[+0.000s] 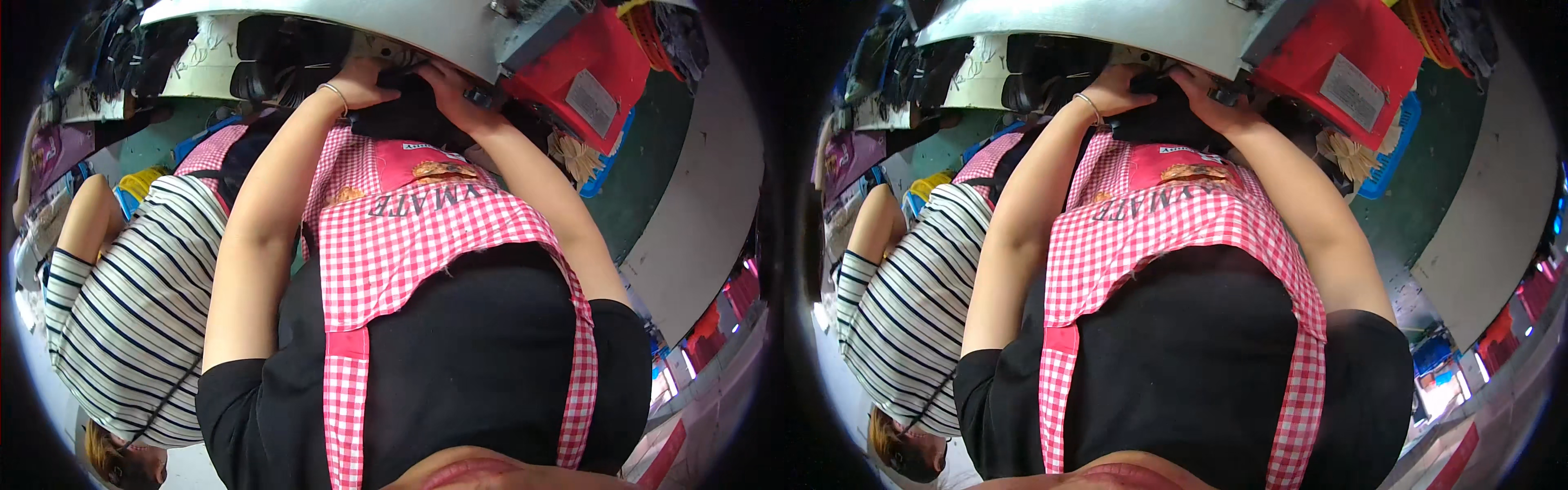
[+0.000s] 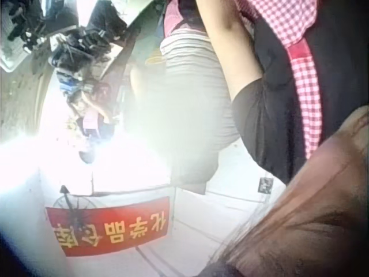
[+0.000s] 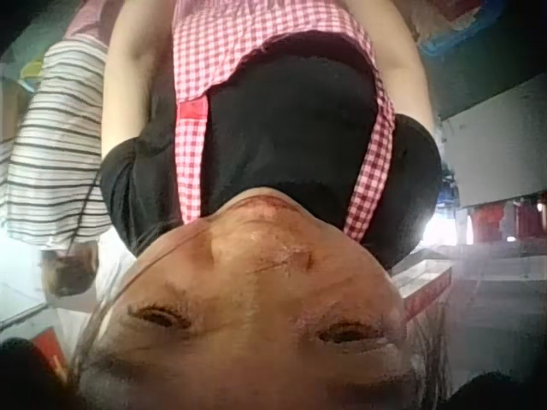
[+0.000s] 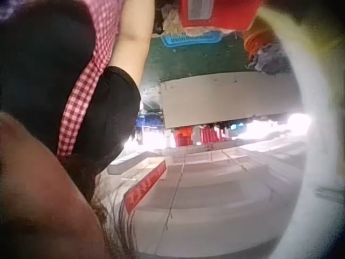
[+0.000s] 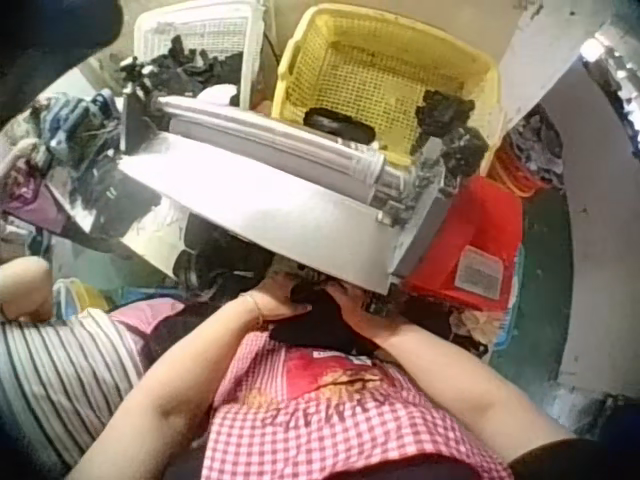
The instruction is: The person operates a sewing machine to stitch black fabric pieces, likely gloves. They repeatedly feed the material through the machine, guide it under the needle, and place the finished items into a yellow basket. The person also picks up new pieces from the table and adjusts the fabric during the process.
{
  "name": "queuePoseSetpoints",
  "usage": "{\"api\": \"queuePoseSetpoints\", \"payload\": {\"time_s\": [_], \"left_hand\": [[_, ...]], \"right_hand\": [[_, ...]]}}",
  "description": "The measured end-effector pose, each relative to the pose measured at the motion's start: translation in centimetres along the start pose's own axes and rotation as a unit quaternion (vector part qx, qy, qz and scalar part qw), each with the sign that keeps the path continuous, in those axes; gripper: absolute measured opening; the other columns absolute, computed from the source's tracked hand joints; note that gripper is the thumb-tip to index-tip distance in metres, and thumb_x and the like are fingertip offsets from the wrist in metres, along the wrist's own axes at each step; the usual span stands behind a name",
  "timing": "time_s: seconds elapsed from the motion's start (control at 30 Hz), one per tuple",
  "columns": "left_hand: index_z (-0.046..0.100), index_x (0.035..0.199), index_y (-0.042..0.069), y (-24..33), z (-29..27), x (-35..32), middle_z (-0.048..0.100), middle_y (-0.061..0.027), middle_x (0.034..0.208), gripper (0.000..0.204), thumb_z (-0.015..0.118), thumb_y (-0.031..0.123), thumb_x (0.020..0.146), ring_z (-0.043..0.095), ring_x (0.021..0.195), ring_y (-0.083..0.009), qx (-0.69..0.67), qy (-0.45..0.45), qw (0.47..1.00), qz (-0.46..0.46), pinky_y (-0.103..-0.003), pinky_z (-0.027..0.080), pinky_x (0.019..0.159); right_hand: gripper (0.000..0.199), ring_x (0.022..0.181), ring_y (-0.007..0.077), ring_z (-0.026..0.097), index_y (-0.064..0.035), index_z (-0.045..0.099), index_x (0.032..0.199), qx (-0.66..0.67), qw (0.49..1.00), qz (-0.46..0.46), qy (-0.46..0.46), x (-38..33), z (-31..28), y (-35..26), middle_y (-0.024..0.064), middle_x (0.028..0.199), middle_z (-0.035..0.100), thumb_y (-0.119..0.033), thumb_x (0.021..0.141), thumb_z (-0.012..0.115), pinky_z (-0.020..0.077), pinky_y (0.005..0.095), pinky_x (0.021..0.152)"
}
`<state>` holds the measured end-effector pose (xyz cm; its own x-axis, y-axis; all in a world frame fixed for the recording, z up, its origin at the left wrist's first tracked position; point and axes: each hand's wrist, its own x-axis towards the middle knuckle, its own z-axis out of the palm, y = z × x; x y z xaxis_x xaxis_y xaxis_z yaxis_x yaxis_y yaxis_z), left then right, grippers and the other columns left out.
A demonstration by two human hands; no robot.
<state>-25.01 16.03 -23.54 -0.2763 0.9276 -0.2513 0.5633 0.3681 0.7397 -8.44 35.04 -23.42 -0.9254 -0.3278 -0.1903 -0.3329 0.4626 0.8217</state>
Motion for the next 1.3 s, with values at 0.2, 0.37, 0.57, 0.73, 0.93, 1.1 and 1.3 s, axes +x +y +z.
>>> {"api": "queuePoseSetpoints", "payload": {"time_s": [0.2,0.37,0.57,0.73,0.93,1.1,1.3], "left_hand": [[0.068,0.113,0.002,5.4,-3.8,-4.3,0.072,-0.0215,0.102,0.038,0.065,0.031,0.090,0.069,0.096,-0.0362,-0.077,-0.028,0.988,-0.128,-0.043,0.053,0.083],[0.065,0.112,-0.004,0.7,-6.6,-20.0,0.061,-0.0030,0.076,0.030,0.062,0.019,0.092,0.051,0.059,-0.0123,-0.496,0.254,0.801,-0.220,-0.027,0.041,0.057],[0.071,0.107,0.001,2.3,-5.1,-19.7,0.049,0.0064,0.069,0.024,0.066,0.022,0.096,0.040,0.058,-0.0043,-0.490,0.305,0.780,-0.240,-0.022,0.027,0.052],[0.070,0.105,0.002,5.8,-1.9,-11.9,0.055,0.0017,0.074,0.032,0.060,0.032,0.103,0.050,0.064,-0.0087,-0.592,0.153,0.761,-0.215,-0.026,0.042,0.059],[0.064,0.121,0.004,5.6,-0.4,-9.5,0.051,0.0029,0.074,0.031,0.061,0.028,0.102,0.044,0.061,-0.0084,-0.671,0.060,0.714,-0.191,-0.026,0.039,0.060],[0.062,0.128,0.003,6.5,-0.1,-10.7,0.057,0.0007,0.081,0.035,0.066,0.020,0.098,0.053,0.070,-0.0094,-0.686,0.028,0.709,-0.161,-0.025,0.044,0.065],[0.070,0.111,0.001,5.9,1.0,-12.7,0.057,0.0016,0.075,0.024,0.065,0.021,0.099,0.049,0.068,-0.0073,-0.561,-0.041,0.805,-0.189,-0.022,0.039,0.065]], "right_hand": [[0.034,0.116,0.0312,0.061,-0.0100,0.066,0.120,0.726,0.588,0.254,0.252,-0.2,-6.1,3.2,0.0071,0.119,0.067,0.003,0.088,0.063,0.0515,0.0369,0.096],[0.031,0.113,0.0284,0.059,-0.0137,0.066,0.119,0.678,0.687,0.221,0.137,-4.3,-3.1,1.2,0.0050,0.121,0.064,-0.010,0.088,0.070,0.0490,0.0413,0.093],[0.030,0.109,0.0289,0.058,-0.0170,0.065,0.113,0.660,0.728,0.184,0.011,-4.2,-2.8,0.7,0.0054,0.109,0.060,-0.024,0.085,0.074,0.0480,0.0436,0.093],[0.030,0.114,0.0298,0.057,-0.0168,0.066,0.112,0.643,0.732,0.207,0.084,-2.2,-3.3,0.1,0.0064,0.112,0.061,-0.020,0.084,0.074,0.0471,0.0443,0.095],[0.034,0.115,0.0306,0.058,-0.0115,0.069,0.117,0.639,0.730,0.192,0.150,0.5,-1.5,-1.9,0.0070,0.119,0.063,-0.008,0.082,0.072,0.0475,0.0432,0.097],[0.033,0.109,0.0296,0.063,-0.0092,0.071,0.115,0.672,0.672,0.220,0.218,0.6,-2.1,-0.8,0.0082,0.112,0.067,-0.003,0.083,0.069,0.0503,0.0431,0.094],[0.046,0.120,0.0330,0.060,-0.0092,0.061,0.134,0.680,0.657,0.258,0.198,0.3,-7.0,3.0,0.0163,0.124,0.065,-0.003,0.089,0.065,0.0491,0.0421,0.101]]}}
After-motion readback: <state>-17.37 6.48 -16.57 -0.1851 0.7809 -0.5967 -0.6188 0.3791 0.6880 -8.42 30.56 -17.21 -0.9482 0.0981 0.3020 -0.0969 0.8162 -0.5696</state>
